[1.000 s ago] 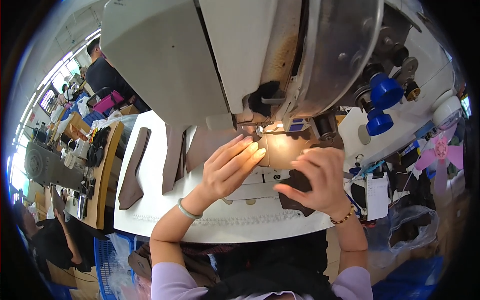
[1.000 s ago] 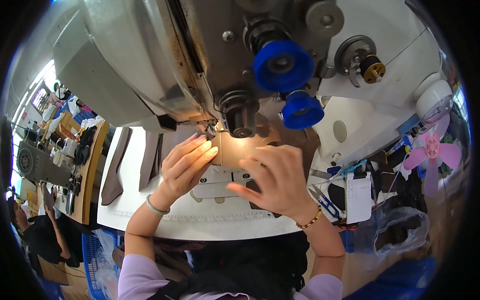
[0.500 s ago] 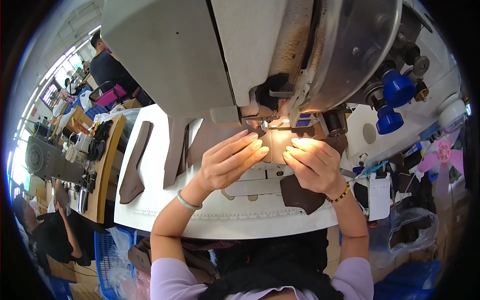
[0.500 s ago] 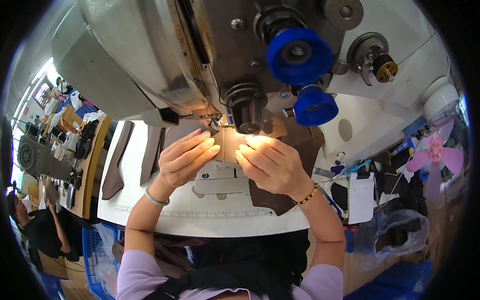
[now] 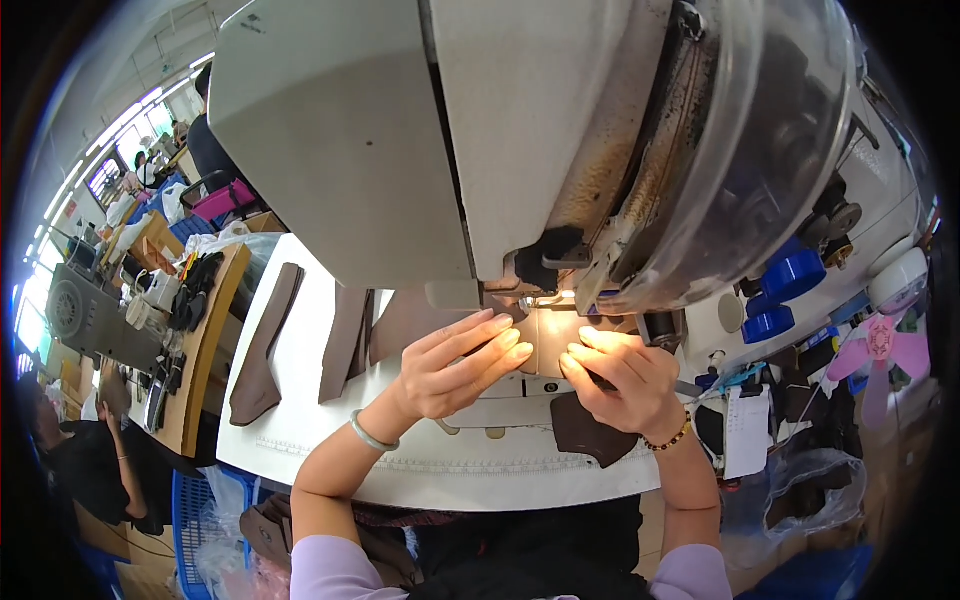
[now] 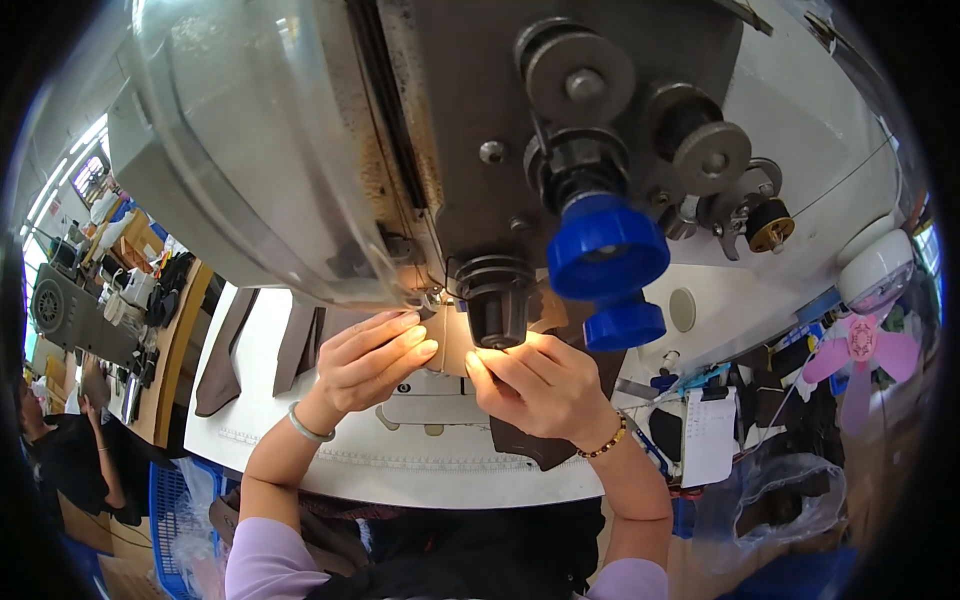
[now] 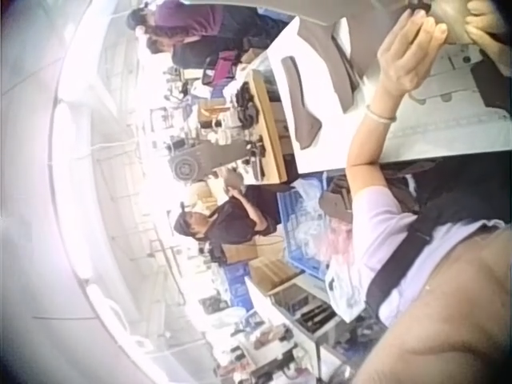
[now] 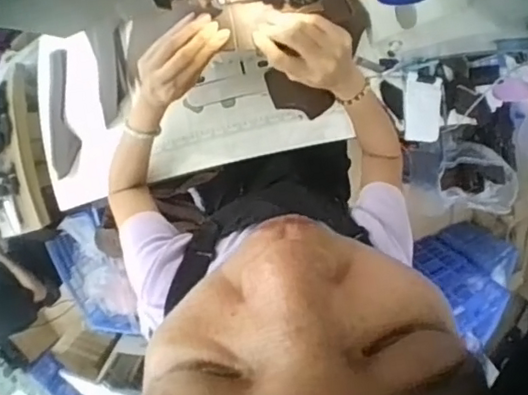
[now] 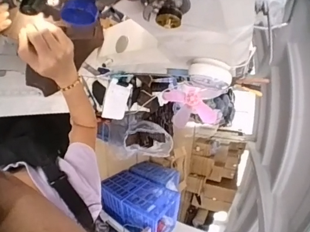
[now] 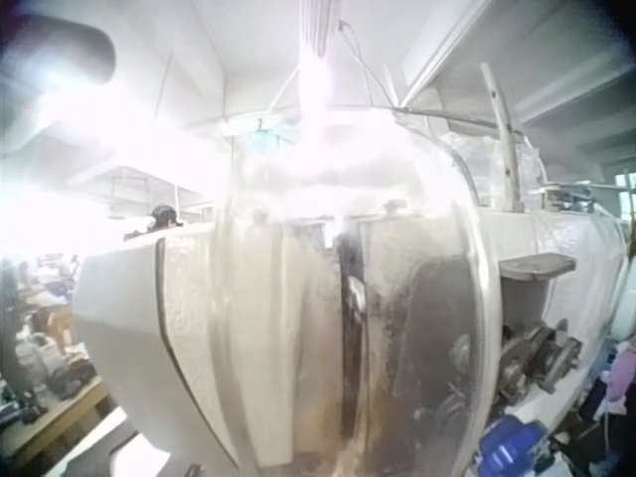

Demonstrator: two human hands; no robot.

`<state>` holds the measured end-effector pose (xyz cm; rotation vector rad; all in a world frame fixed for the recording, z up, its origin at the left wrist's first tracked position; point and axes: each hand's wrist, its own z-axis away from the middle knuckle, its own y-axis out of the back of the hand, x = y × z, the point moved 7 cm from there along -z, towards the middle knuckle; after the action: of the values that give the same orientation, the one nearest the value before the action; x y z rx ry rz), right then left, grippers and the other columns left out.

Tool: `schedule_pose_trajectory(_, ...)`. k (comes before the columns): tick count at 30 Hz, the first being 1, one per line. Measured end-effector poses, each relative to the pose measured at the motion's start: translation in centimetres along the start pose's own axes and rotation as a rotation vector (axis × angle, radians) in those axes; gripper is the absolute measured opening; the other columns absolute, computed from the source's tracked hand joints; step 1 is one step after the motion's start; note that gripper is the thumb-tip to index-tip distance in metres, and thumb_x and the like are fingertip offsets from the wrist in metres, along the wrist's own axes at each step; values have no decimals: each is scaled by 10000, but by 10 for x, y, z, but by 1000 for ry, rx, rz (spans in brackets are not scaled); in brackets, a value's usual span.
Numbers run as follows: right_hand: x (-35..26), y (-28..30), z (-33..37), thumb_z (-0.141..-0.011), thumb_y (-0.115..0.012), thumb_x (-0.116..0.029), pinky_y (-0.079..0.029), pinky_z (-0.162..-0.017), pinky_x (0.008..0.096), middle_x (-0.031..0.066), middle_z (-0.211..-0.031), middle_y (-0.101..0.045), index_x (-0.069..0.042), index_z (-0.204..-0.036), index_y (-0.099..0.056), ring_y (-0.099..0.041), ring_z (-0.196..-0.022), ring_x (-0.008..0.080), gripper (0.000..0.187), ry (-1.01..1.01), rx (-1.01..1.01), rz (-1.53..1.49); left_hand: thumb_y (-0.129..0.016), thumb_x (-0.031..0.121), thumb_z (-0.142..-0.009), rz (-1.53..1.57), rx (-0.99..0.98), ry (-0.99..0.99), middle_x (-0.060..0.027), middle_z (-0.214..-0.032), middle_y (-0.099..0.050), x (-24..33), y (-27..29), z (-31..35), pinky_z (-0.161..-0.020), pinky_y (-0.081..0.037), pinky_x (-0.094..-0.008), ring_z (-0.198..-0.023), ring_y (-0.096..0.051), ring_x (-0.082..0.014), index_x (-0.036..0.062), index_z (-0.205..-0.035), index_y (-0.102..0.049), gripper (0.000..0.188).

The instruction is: Sewing pieces of a leather shoe upper using an industrial sewing machine.

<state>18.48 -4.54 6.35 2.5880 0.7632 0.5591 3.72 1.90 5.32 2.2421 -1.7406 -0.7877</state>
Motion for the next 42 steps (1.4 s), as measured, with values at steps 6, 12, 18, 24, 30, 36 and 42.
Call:
schedule_pose_trajectory(6,0,1,-3,-680,-675,-25,-473,-592,228,-35,-837,-617,-125,-812,-655,-569,-668,80,167,18,2,28,-696,57,-689,-12,14,-19,-36,-967,-642,-2,-1,1,-854,-585,-339,-958,-652,-232,40,-966,-712,278)
schedule_pose_trajectory(12,2,-1,-2,-680,-674,-16,-485,-611,239,-40,-822,-606,-125,-818,-659,-551,-651,85,177,-14,-22,19,-716,46,-679,-13,19,-11,-35,-959,-636,-2,-2,1,-843,-590,-341,-944,-656,-235,42,-949,-716,270)
schedule_pose_trajectory(18,2,1,-2,-680,-677,-9,-487,-612,242,-42,-814,-600,-123,-818,-659,-545,-644,86,180,-40,-10,9,-729,49,-685,-10,28,-10,-29,-937,-635,-2,-2,-1,-835,-593,-347,-930,-658,-230,50,-943,-720,259)
schedule_pose_trajectory(24,2,-2,-1,-680,-684,-29,-511,-632,256,-33,-816,-600,-121,-809,-653,-563,-662,110,161,-48,3,21,-734,57,-674,16,20,5,-39,-945,-641,-4,-2,-1,-829,-593,-349,-924,-661,-232,39,-919,-717,246)
schedule_pose_trajectory(30,8,-1,-3,-673,-685,-90,-496,-627,242,-31,-838,-603,-138,-841,-659,-571,-706,126,176,-94,-26,19,-740,83,-658,39,-13,14,-45,-951,-651,-9,-2,-5,-837,-587,-361,-913,-666,-238,35,-914,-716,262)
schedule_pose_trajectory(36,10,-4,-1,-672,-675,-98,-481,-605,241,-30,-858,-615,-145,-856,-666,-572,-710,130,189,-113,-27,-1,-696,18,-653,43,-1,-5,-41,-956,-646,-8,-3,-3,-865,-579,-354,-936,-654,-227,41,-927,-712,275)
schedule_pose_trajectory(42,7,-3,1,-674,-674,-98,-504,-646,274,-39,-833,-608,-139,-834,-676,-562,-687,124,165,-125,-18,-28,-701,20,-670,23,5,22,-31,-923,-650,-4,-2,-4,-836,-592,-336,-921,-657,-214,42,-899,-723,231)
